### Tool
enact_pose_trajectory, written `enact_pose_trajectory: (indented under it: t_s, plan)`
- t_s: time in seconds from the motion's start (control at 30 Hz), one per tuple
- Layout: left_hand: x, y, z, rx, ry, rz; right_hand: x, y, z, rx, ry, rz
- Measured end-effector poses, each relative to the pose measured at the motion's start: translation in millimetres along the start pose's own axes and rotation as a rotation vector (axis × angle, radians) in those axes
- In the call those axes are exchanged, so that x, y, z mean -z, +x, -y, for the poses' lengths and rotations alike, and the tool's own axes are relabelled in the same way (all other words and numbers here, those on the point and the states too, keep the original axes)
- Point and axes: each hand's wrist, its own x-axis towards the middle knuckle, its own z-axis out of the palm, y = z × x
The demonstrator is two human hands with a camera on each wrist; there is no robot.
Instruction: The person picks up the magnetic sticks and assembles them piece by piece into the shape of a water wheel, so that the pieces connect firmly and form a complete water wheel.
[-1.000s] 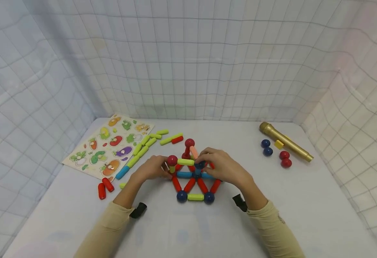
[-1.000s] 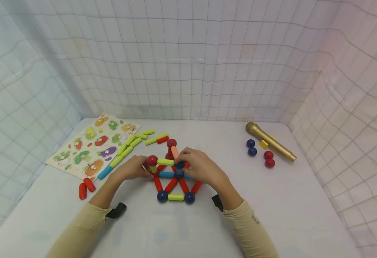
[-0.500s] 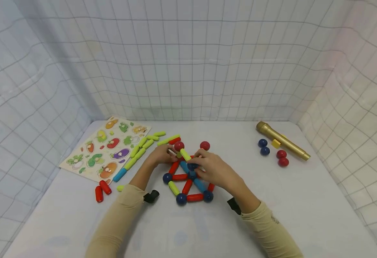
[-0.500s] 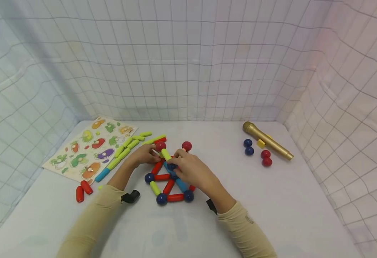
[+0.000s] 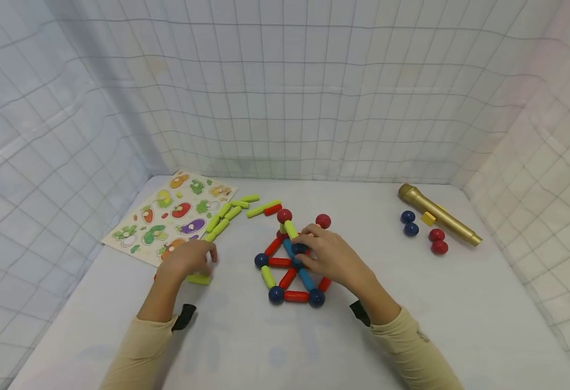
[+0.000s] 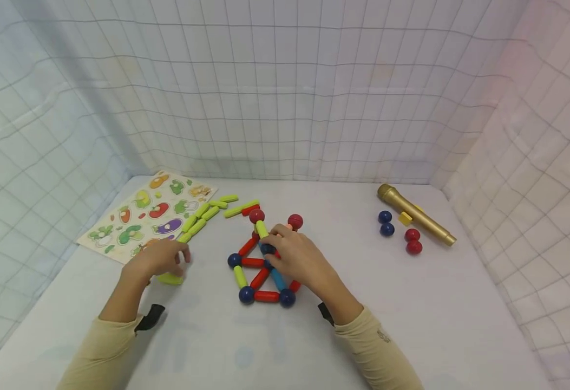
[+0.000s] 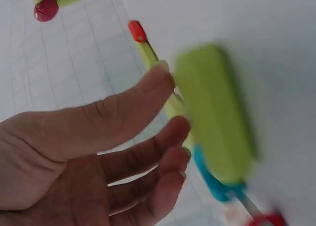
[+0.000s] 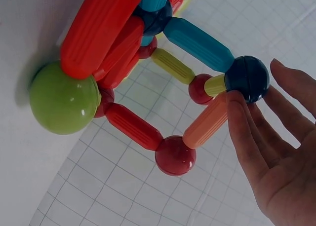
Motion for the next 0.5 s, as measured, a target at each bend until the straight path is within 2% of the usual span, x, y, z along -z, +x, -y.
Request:
enact_pose_trajectory:
  t_s: [0.1,0.23,0.4,0.5]
  plan:
    - [-3.5,-18.0,11.9,0.011,0.015,0.049,-0.7,-0.6,0.1,-0.027,-0.003,-0.005]
    - [-9.3,-26.9,18.8,-0.035,0.011,0.061,-1.5,0.1,0.3,-0.054,-0.005,-0.017]
    - [-10.7,-24.7,19.7,-0.087,-0.038,0.015,-3.3,2.1,-0.3,-0.038,0.006,-0.044]
    - [-10.1,-14.4,11.1,-0.180,-0.140,-0.061,-4.4,2.7,0.5,-0.041,0.024,-0.041]
